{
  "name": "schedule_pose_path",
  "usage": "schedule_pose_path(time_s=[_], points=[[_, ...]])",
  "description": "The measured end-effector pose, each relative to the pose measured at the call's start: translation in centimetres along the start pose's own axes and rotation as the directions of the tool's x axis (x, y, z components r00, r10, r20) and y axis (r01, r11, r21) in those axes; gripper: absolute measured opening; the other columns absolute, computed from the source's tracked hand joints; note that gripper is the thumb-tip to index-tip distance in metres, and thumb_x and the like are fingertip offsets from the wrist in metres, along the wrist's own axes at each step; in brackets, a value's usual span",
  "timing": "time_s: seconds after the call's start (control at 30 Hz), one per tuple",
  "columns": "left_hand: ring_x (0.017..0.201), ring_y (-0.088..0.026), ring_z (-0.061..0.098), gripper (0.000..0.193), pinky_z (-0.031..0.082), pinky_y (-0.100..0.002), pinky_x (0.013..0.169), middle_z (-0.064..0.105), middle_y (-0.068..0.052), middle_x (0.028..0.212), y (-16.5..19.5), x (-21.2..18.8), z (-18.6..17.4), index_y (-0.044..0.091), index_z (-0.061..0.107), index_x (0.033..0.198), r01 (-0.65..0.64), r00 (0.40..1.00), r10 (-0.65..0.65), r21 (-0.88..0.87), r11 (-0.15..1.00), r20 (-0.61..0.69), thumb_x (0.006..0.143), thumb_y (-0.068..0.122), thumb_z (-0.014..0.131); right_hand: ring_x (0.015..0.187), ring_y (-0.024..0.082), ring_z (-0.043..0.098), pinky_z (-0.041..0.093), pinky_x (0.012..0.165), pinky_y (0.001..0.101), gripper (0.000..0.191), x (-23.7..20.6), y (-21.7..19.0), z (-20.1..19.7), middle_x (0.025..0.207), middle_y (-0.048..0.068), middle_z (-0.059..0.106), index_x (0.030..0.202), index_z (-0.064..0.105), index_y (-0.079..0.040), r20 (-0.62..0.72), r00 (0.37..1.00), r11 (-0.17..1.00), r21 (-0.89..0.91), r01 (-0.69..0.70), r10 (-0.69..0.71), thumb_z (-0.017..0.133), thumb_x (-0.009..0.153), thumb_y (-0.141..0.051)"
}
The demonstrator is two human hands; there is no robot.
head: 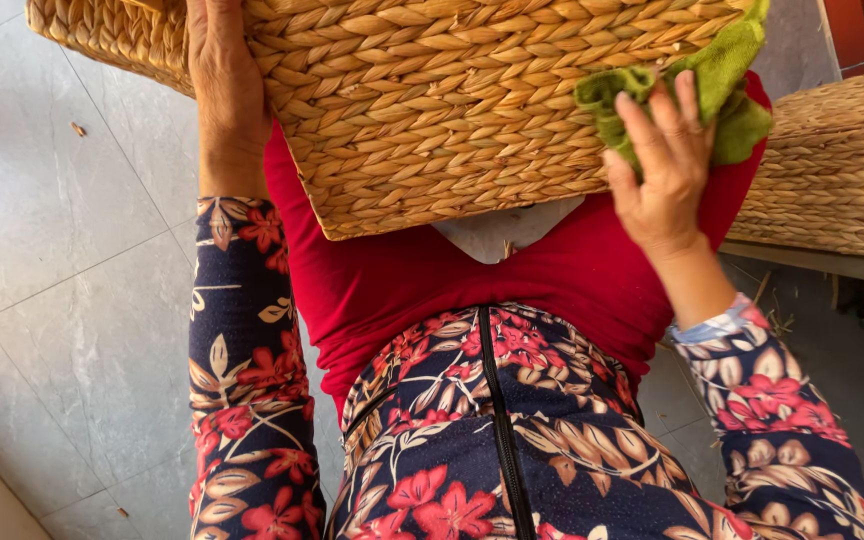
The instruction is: The person sits on the floor with a woven basket on their lap and wipes its interior and outer surfaces with a green cloth, rotating the basket to reach different sides. They briefly use scissors to trim stray fibers from the weave and continue wiping other baskets.
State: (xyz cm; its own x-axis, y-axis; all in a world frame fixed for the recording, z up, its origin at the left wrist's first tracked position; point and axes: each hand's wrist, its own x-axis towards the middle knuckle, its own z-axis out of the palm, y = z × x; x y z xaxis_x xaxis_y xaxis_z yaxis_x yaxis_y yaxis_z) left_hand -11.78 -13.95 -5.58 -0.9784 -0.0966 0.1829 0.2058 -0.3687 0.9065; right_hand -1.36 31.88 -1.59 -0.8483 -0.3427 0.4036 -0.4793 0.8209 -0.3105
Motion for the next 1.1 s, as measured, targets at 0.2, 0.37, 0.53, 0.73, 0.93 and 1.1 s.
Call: schedule_pose_path(time_s=[0.2,0.37,0.53,0.73,0.93,1.1], points=[[0.135,-0.017,0.051,0.045,0.042,-0.034,0.119,0.057,-0.006,0.145,-0.7,0.3,-0.8,0.004,0.053,0.148,-0.009,1.0,0.009,0.0,1.0,-0.008,0.117,0.037,0.054,0.156,0.029,0.035,0.028,0.126,0.0535,0.048,1.9,-10.1,6.7,0.163,0.009,0.046,0.146,0.065,-0.014,0.027,0.945,0.932,0.178,0.316,-0.326,0.074,0.099,-0.019],[0.136,-0.016,0.049,0.045,0.039,-0.032,0.12,0.055,-0.005,0.146,0.7,-0.3,-0.1,0.006,0.05,0.15,-0.046,0.999,0.046,0.04,0.998,0.001,0.119,0.038,0.052,0.155,0.025,0.036,0.022,0.126,0.0566,0.053,4.8,-18.3,10.7,0.164,0.005,0.043,0.143,0.063,-0.016,0.149,0.859,0.807,0.449,0.384,-0.491,0.076,0.092,-0.022],[0.137,-0.014,0.046,0.045,0.035,-0.03,0.121,0.053,-0.004,0.148,2.1,-0.7,1.4,0.007,0.046,0.151,-0.095,0.995,0.094,0.073,0.993,0.021,0.121,0.039,0.051,0.155,0.02,0.035,0.017,0.126,0.0556,0.053,5.6,-17.6,10.2,0.165,0.001,0.04,0.146,0.061,-0.023,0.085,0.812,0.733,0.491,0.471,-0.578,0.076,0.095,-0.024],[0.134,-0.015,0.047,0.044,0.034,-0.03,0.12,0.054,-0.006,0.145,3.7,-0.8,2.9,0.007,0.046,0.151,-0.121,0.992,0.114,0.156,0.98,0.052,0.124,0.042,0.046,0.151,0.024,0.042,0.025,0.125,0.0544,0.048,2.6,-6.7,5.1,0.158,0.005,0.053,0.146,0.064,-0.02,0.049,0.938,0.932,0.146,0.332,-0.342,0.073,0.099,-0.021],[0.145,-0.016,0.045,0.047,0.032,-0.029,0.128,0.05,-0.006,0.152,4.3,-0.9,4.2,0.01,0.045,0.154,-0.181,0.984,0.174,0.275,0.944,0.047,0.122,0.045,0.041,0.155,0.036,0.037,0.021,0.129,0.056,0.035,2.4,-0.2,1.2,0.16,0.012,0.054,0.144,0.065,-0.015,-0.142,0.982,0.992,-0.026,-0.126,0.121,0.066,0.11,-0.023],[0.143,-0.017,0.046,0.049,0.032,-0.03,0.124,0.051,-0.007,0.15,4.2,-0.8,4.6,0.011,0.046,0.152,-0.183,0.983,0.174,0.212,0.96,0.061,0.122,0.049,0.039,0.158,0.036,0.033,0.021,0.132,0.0537,0.038,4.1,-5.1,4.8,0.164,0.013,0.045,0.148,0.061,-0.014,-0.231,0.962,0.983,0.14,-0.116,0.146,0.063,0.111,-0.02]])
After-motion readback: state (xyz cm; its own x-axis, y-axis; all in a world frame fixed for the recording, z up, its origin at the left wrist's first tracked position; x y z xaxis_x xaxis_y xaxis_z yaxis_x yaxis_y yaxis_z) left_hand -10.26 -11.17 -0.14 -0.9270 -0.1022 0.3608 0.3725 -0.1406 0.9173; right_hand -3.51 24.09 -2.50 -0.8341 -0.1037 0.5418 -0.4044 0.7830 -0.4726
